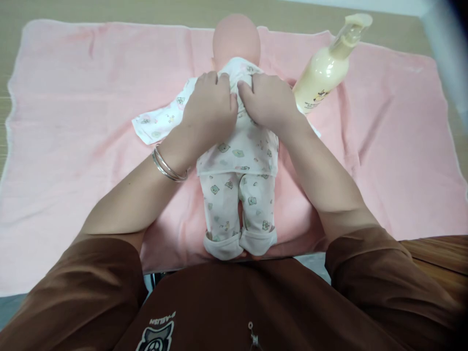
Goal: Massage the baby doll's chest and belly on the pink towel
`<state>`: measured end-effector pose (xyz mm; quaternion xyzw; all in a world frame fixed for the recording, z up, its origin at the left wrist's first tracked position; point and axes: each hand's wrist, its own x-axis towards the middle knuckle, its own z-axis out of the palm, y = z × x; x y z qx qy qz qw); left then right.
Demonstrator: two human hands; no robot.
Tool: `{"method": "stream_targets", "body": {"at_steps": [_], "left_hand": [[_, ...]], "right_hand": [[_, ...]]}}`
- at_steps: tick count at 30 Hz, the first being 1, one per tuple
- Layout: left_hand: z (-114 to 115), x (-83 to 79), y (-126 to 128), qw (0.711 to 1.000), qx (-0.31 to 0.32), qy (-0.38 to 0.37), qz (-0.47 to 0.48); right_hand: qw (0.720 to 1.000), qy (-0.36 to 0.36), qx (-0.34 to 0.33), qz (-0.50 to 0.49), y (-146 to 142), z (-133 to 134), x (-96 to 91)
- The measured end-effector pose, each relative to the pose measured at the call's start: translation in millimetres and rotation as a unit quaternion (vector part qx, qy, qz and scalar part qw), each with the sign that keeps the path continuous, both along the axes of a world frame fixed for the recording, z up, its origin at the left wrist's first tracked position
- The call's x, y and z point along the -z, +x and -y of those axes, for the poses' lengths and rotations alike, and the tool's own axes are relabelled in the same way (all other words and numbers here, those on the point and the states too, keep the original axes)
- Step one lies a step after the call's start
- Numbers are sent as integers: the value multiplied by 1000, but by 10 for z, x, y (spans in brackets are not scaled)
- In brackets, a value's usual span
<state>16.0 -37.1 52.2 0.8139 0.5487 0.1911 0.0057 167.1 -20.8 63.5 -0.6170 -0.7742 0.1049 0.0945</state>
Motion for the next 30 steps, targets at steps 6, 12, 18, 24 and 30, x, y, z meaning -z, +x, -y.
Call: {"method": "stream_targets", "body": {"at_steps": [6,12,18,24,30], "left_hand": [[-40,-34,-24,999,11,-12,52],[-324,100,-145,996,-25,-48,75],[-125,52,-35,1000,-17,-1,-2],[33,-31,30,1000,-6,8,-20],[-257,86,-73,998,-26,-25,56]], "right_hand": [[998,53,-7,38,38,10,45],[991,95,-30,91,-130,340,-81],[992,97,-32,74,-29,98,29],[998,36,-30,42,106,-110,43],[992,79,-52,82,-47,258,-102]]}}
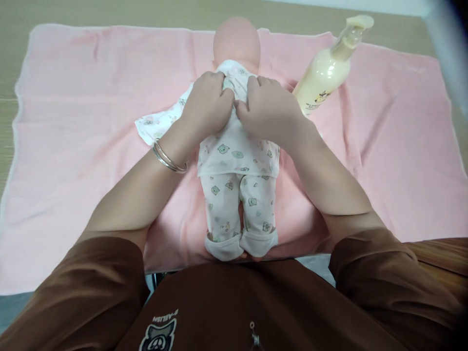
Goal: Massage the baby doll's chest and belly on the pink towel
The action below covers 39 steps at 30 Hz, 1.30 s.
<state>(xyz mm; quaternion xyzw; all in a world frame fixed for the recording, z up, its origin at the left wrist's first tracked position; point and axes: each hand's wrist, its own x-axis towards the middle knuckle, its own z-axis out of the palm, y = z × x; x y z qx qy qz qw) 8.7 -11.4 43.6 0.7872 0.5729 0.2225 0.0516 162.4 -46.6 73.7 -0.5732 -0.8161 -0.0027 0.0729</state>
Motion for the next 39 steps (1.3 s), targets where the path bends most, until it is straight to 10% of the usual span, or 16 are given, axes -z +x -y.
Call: {"method": "stream_targets", "body": {"at_steps": [26,39], "left_hand": [[-181,293,-60,988,-48,-31,146],[-189,405,-57,954,-22,-18,300]], "right_hand": [[992,-15,50,-112,116,-401,313],[996,73,-38,-41,0,113,-205]]}}
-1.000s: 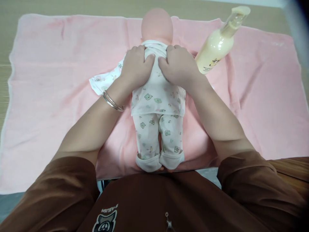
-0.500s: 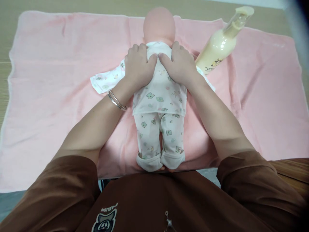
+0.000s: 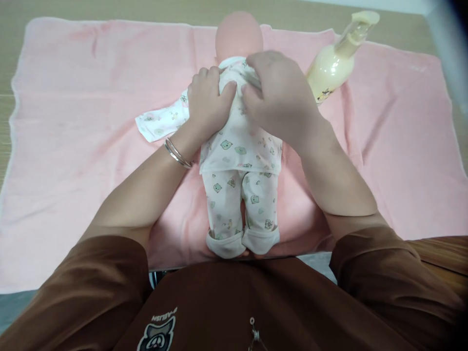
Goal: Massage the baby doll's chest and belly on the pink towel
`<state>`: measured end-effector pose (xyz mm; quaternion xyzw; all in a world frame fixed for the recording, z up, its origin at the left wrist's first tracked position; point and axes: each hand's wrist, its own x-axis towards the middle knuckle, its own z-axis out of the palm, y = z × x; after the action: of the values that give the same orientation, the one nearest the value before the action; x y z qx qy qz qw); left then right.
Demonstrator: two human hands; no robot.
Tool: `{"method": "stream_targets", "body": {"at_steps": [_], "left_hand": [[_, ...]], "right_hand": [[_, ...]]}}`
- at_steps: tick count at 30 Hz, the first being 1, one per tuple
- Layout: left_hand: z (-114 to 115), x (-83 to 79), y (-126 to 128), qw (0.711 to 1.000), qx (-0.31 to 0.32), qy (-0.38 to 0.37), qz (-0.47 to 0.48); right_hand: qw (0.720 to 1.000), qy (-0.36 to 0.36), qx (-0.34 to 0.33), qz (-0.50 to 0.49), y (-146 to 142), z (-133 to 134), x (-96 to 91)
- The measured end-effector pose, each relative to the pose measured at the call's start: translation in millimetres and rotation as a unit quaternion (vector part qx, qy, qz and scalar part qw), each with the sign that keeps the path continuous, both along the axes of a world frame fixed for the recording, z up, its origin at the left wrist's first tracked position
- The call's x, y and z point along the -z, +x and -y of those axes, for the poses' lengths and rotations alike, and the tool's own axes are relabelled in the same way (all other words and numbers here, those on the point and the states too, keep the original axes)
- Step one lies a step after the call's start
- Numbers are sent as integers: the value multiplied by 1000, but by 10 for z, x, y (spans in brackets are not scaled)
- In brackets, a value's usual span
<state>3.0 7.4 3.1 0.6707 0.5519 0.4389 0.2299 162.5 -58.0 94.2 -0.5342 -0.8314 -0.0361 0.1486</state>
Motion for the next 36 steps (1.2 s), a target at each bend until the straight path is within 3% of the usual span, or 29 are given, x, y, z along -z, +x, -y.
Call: {"method": "stream_targets", "body": {"at_steps": [3,7,9,13,20,26,32,36], "left_hand": [[13,-12,5,1000,3,5,-6],[31,-17,23,1000,-10,9,-5],[31,-4,24,1000,-9,22,1],[16,27,12,999,3,35,15],[5,36,11,999,6,30,41],[24,37,1,998,10,46,37],[1,63,-17,998,14,44,33],[33,56,-4,998,12,59,27]], "right_hand": [[995,74,50,-41,-118,-52,166],[998,16,41,-52,-232,-117,338],[996,18,25,-81,-222,-135,313],[987,104,40,-117,-186,-165,226],[996,-14,60,-69,-243,-128,335],[992,69,70,-77,-195,-65,170],[995,-59,73,-22,-254,-157,356],[997,11,41,-59,-179,-96,231]]}}
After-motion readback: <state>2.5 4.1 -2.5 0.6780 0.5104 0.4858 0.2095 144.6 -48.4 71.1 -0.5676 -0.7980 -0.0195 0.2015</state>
